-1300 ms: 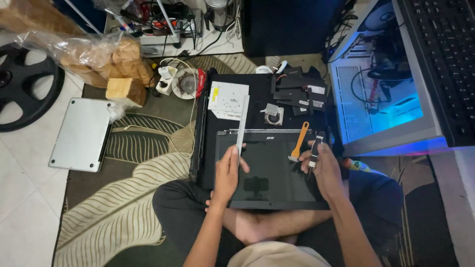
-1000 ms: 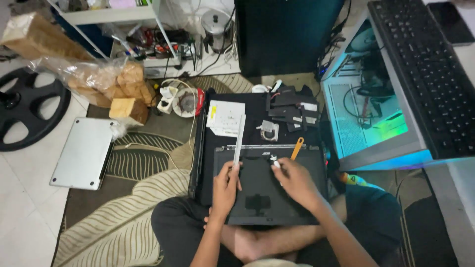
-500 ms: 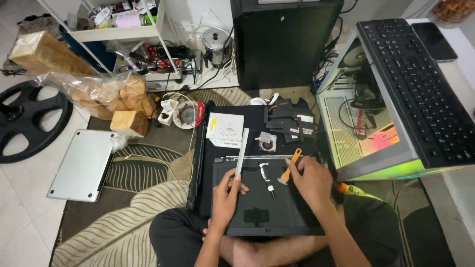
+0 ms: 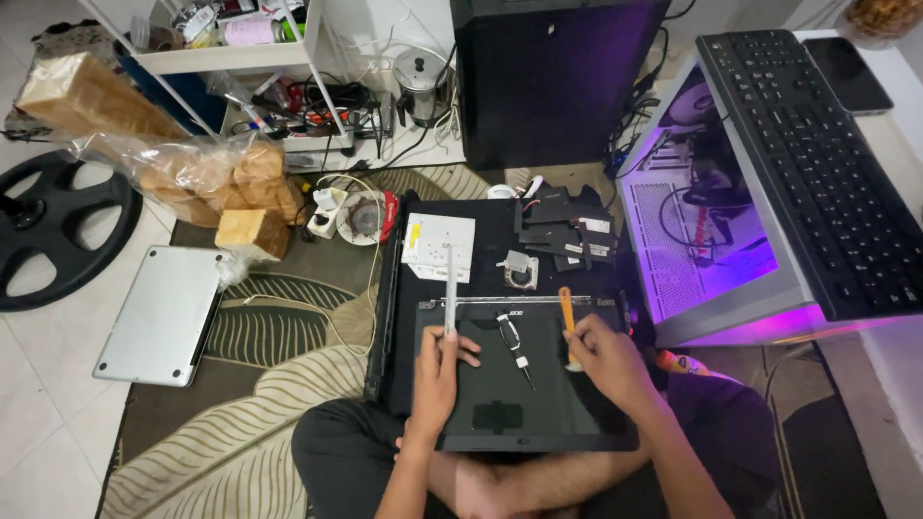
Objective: Unscrewing and prying open a laptop case to access internal components for repair.
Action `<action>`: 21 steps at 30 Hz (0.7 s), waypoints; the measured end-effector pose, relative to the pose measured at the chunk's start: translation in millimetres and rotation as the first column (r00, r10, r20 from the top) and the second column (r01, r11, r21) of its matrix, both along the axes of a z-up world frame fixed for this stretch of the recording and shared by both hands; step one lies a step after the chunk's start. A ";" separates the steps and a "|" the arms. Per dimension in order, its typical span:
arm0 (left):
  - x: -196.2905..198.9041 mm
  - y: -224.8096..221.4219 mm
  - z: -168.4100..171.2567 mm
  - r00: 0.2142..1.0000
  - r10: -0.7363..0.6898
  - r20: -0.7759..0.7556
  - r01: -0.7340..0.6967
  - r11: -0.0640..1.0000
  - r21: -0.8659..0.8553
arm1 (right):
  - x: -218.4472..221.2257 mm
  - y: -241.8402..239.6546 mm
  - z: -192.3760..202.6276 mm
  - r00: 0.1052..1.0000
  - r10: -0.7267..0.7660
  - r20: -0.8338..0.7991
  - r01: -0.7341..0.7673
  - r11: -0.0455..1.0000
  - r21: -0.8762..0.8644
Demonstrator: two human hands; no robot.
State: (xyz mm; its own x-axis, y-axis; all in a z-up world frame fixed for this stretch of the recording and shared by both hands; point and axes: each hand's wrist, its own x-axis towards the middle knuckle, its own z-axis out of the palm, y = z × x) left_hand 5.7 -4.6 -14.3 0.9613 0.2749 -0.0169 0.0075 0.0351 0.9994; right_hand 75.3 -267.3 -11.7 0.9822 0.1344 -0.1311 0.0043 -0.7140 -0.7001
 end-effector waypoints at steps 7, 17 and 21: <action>18.3 -20.5 19.1 0.966 0.010 -0.260 0.094 0.919 0.383 | -57.8 11.0 -15.8 0.980 -0.187 0.065 0.187 0.982 0.007; 48.6 -51.3 -20.1 0.983 -0.056 -0.173 0.173 0.589 0.790 | -27.5 -33.8 13.8 0.845 0.030 0.533 0.090 0.976 -0.199; 45.0 -47.0 -13.7 0.986 -0.014 -0.163 0.138 0.607 0.782 | -54.0 -5.9 -3.8 0.977 0.190 0.095 -0.202 0.970 0.132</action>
